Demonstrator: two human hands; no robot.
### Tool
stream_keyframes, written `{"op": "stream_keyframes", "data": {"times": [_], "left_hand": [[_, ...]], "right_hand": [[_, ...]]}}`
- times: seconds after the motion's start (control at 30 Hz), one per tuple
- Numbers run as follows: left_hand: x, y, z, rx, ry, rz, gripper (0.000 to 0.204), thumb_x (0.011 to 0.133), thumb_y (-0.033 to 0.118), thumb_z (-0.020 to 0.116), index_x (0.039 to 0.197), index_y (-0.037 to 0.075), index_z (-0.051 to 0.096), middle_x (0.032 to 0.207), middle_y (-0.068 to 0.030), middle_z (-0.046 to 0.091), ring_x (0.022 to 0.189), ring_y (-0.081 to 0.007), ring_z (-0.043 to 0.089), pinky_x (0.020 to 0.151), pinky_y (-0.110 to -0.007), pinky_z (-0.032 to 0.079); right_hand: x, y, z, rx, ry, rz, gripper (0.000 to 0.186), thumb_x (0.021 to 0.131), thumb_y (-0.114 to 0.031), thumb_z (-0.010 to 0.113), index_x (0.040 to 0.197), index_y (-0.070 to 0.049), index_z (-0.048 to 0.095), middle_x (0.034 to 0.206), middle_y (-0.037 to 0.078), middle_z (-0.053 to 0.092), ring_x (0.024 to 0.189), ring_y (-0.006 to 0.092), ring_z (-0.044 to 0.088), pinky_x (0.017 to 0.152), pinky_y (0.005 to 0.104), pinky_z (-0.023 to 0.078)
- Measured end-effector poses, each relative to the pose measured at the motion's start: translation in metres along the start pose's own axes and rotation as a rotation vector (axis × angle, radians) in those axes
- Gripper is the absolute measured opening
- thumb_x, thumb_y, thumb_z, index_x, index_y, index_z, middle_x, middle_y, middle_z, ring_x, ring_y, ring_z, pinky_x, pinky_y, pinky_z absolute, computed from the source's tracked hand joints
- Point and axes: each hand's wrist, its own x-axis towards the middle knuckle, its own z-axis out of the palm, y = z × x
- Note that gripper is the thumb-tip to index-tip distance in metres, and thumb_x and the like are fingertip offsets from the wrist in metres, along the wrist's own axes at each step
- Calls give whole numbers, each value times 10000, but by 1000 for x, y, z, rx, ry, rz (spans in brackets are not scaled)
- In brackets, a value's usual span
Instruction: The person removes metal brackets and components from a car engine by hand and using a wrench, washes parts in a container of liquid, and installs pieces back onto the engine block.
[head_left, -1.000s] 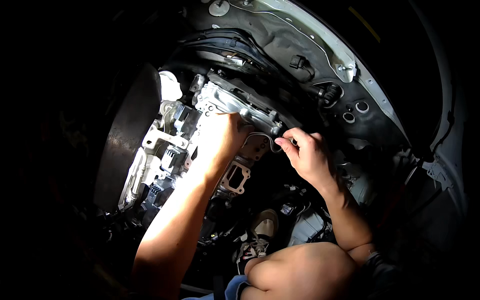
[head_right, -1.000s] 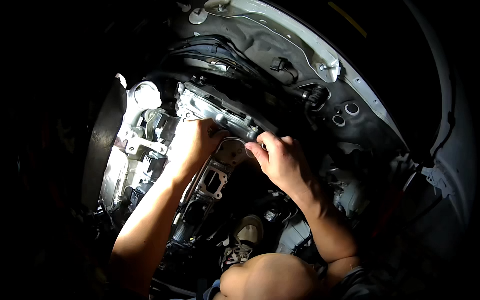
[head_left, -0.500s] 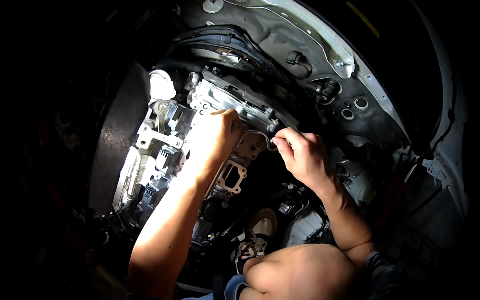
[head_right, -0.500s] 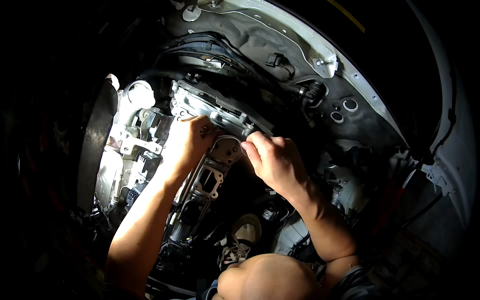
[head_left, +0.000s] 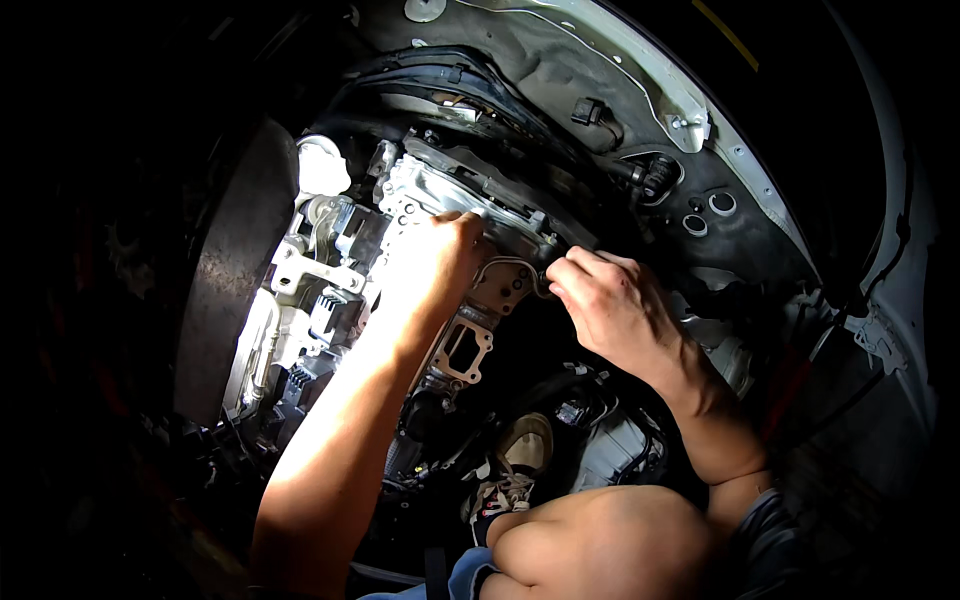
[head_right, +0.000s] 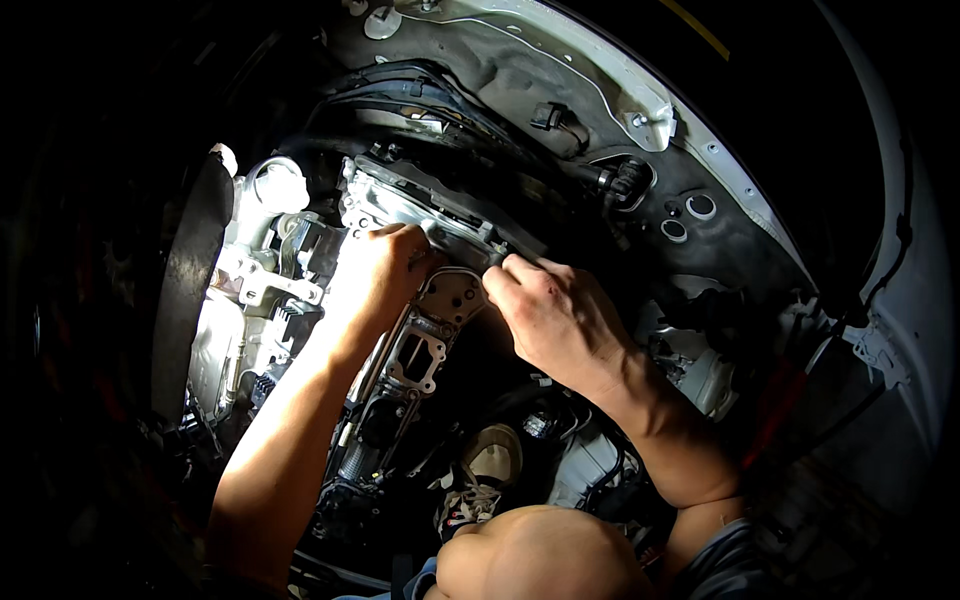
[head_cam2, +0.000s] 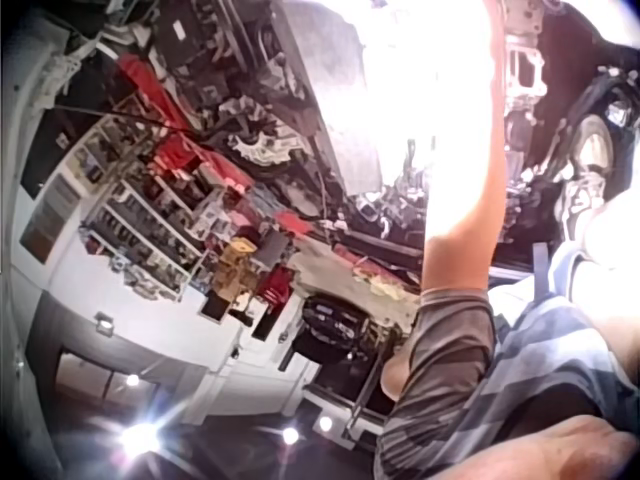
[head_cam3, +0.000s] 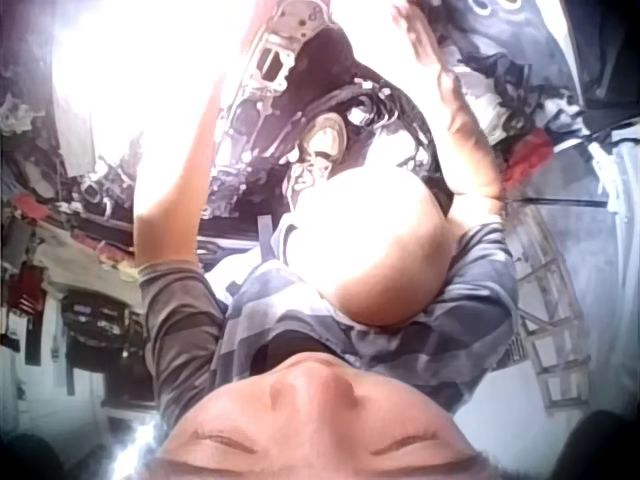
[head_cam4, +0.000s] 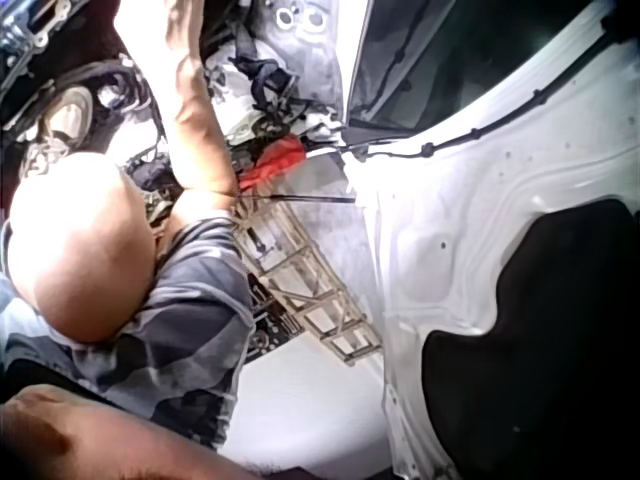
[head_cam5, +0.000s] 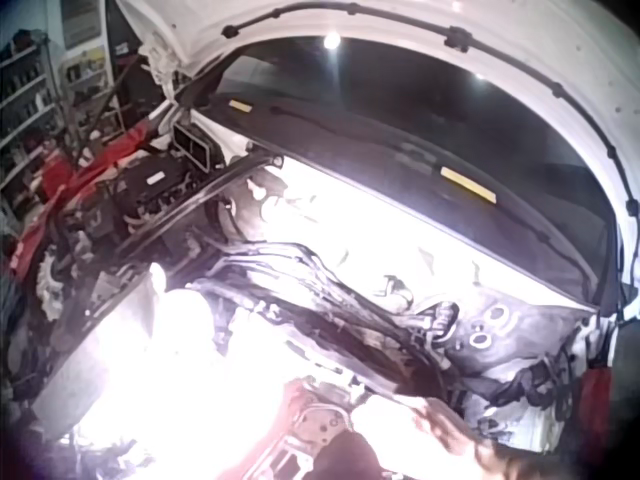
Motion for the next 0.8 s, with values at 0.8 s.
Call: {"op": "stream_keyframes", "data": {"times": [0.8], "left_hand": [[3, -9, 8, 63, 16, 119, 141, 806, 136, 730, 894, 31, 697, 868, -138, 703, 748, -308, 691, 696, -372, 558]], "right_hand": [[-6, 12, -9, -99, 63, -248, 65, 813, 8, 616, 833, -35, 572, 799, 73, 567, 711, 246, 601, 586, 318, 546]]}}
